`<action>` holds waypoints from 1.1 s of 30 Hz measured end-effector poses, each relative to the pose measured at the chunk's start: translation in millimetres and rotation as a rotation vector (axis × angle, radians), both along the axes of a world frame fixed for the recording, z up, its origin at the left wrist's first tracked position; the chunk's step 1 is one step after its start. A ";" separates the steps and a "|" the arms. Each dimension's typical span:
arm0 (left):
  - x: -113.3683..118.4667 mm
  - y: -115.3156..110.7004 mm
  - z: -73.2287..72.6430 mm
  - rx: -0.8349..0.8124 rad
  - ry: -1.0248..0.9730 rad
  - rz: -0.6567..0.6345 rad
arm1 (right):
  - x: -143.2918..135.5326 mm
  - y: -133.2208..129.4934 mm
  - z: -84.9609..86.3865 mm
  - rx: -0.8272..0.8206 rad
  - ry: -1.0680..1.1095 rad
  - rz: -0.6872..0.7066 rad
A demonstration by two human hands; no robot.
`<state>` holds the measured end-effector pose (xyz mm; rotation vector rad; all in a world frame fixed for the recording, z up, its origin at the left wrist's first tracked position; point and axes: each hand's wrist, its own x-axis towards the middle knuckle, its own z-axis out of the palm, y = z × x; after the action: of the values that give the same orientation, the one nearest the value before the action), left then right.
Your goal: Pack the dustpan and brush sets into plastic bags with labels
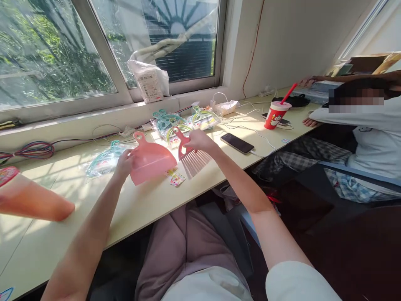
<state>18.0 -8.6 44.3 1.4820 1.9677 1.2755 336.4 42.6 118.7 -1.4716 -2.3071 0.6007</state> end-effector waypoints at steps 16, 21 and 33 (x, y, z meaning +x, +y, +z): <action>-1.5 -5.5 -37.8 -0.129 0.558 -0.045 | -29.5 5.4 -56.4 0.121 -0.565 -0.095; -3.6 -3.7 -41.7 -0.114 0.418 -0.070 | -18.3 12.0 -39.9 0.104 -0.487 -0.102; 7.0 -10.5 -33.3 -0.150 0.270 -0.113 | -154.2 -23.5 -28.3 0.193 -0.458 0.215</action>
<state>25.0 -19.1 11.0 1.7351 2.0579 0.8995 182.2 19.1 90.4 -1.3901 -2.8015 0.0846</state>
